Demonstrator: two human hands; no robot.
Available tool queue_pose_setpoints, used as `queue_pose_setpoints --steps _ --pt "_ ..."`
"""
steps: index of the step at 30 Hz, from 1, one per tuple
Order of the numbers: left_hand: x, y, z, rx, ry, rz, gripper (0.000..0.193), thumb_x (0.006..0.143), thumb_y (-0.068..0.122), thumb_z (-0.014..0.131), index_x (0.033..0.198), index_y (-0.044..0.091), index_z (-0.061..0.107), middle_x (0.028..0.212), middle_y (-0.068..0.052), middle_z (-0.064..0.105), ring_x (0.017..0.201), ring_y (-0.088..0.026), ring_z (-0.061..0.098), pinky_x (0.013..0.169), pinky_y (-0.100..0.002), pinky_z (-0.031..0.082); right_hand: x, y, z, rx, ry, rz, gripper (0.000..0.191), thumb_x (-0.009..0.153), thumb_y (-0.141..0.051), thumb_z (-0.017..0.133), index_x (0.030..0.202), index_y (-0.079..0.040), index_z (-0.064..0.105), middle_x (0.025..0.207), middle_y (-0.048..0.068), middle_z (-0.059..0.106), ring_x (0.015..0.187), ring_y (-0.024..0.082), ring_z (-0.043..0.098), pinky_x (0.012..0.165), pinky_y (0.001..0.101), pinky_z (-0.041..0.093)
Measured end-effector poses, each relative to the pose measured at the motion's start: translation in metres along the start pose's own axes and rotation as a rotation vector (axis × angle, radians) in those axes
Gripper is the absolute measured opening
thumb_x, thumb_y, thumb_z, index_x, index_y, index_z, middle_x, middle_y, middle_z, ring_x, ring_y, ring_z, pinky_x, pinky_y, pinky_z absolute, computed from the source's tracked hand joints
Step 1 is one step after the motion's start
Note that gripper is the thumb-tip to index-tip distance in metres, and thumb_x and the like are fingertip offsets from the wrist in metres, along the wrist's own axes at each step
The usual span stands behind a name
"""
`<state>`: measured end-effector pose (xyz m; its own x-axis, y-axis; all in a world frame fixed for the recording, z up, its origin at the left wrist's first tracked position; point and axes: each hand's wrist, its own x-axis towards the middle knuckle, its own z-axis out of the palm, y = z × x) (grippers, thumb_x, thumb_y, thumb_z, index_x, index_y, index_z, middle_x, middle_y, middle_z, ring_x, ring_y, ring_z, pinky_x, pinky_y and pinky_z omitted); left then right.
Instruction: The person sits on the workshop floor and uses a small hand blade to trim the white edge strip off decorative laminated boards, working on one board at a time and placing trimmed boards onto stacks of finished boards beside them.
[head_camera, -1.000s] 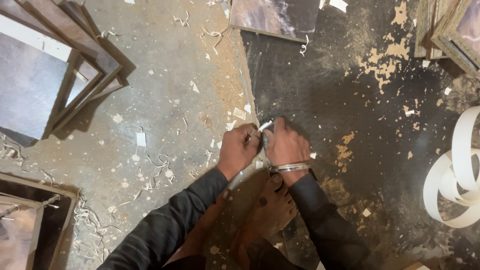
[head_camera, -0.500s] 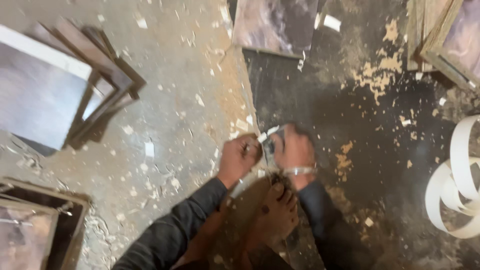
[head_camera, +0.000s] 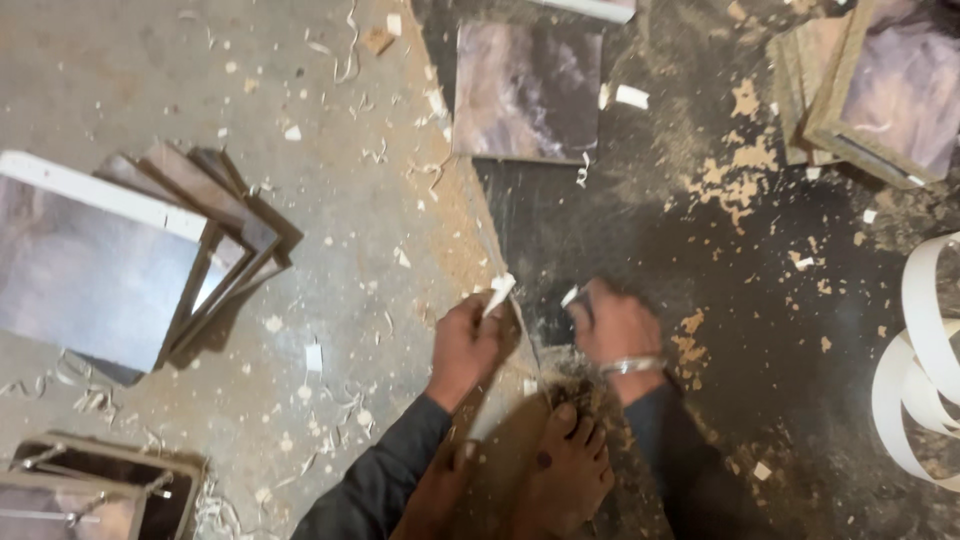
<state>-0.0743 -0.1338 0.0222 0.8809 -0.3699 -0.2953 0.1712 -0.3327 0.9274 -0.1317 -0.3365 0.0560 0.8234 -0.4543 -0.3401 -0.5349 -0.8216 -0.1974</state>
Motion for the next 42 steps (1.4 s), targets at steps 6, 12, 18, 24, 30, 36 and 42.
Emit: queue_pose_setpoints --steps 6,12,18,24,30,36,42 --pt "-0.007 0.035 -0.01 0.622 0.418 0.571 0.069 0.093 0.041 0.067 0.137 -0.008 0.05 0.11 -0.03 0.067 0.1 -0.041 0.068 0.082 -0.044 0.053 -0.032 -0.039 -0.011 0.167 -0.271 -0.084 0.034 0.09 -0.026 0.065 0.124 -0.026 0.063 0.083 0.017 0.075 0.076 0.038 0.074 0.066 0.0501 0.059" --pt "-0.017 0.048 -0.01 0.05 -0.133 0.119 0.034 0.1 0.027 0.058 0.119 -0.001 0.064 0.086 -0.02 0.073 0.078 -0.03 0.075 0.071 -0.038 0.056 -0.044 -0.05 -0.027 0.528 0.001 -0.404 0.032 0.086 -0.009 0.064 0.118 -0.012 0.065 0.101 0.016 0.074 0.089 0.041 0.071 0.07 0.0479 0.057" --pt "-0.014 0.028 -0.016 -0.023 -0.15 0.106 0.019 0.1 0.016 0.059 0.102 0.001 0.069 0.072 -0.008 0.069 0.063 -0.012 0.064 0.059 -0.028 0.051 -0.045 -0.033 -0.021 0.558 0.002 -0.286 0.021 0.092 -0.018 0.07 0.112 -0.012 0.066 0.098 0.015 0.076 0.091 0.037 0.073 0.072 0.0437 0.058" --pt "-0.015 0.013 -0.016 -0.102 -0.126 -0.022 0.021 0.1 0.02 0.062 0.1 0.001 0.07 0.073 0.002 0.066 0.063 -0.002 0.057 0.057 -0.022 0.049 -0.026 0.01 -0.006 0.579 0.3 -0.091 0.031 0.089 -0.025 0.076 0.116 -0.013 0.067 0.102 0.008 0.078 0.083 0.022 0.077 0.071 0.0372 0.063" --pt "-0.015 0.009 -0.012 -0.058 -0.141 -0.04 0.021 0.101 0.021 0.062 0.098 0.001 0.069 0.072 0.001 0.064 0.063 -0.003 0.054 0.058 -0.023 0.046 -0.007 0.075 -0.029 0.408 0.583 0.096 0.054 0.078 -0.024 0.088 0.123 -0.008 0.064 0.113 0.014 0.07 0.098 0.026 0.069 0.082 0.0411 0.059" --pt "-0.016 0.009 -0.004 -0.005 -0.169 0.024 0.017 0.1 0.016 0.06 0.098 0.001 0.067 0.071 0.0 0.063 0.063 -0.005 0.054 0.059 -0.024 0.046 0.018 0.073 -0.015 0.053 0.396 -0.108 0.061 0.062 -0.022 0.093 0.113 -0.004 0.066 0.113 0.018 0.065 0.096 0.038 0.067 0.075 0.047 0.057" --pt "-0.017 0.011 -0.02 -0.066 -0.169 0.003 0.016 0.1 0.014 0.059 0.101 0.001 0.067 0.074 0.0 0.064 0.066 -0.005 0.056 0.061 -0.024 0.048 0.02 0.05 -0.008 -0.086 0.035 -0.158 0.047 0.075 -0.023 0.087 0.11 -0.003 0.062 0.111 0.015 0.064 0.091 0.029 0.07 0.078 0.0419 0.061"
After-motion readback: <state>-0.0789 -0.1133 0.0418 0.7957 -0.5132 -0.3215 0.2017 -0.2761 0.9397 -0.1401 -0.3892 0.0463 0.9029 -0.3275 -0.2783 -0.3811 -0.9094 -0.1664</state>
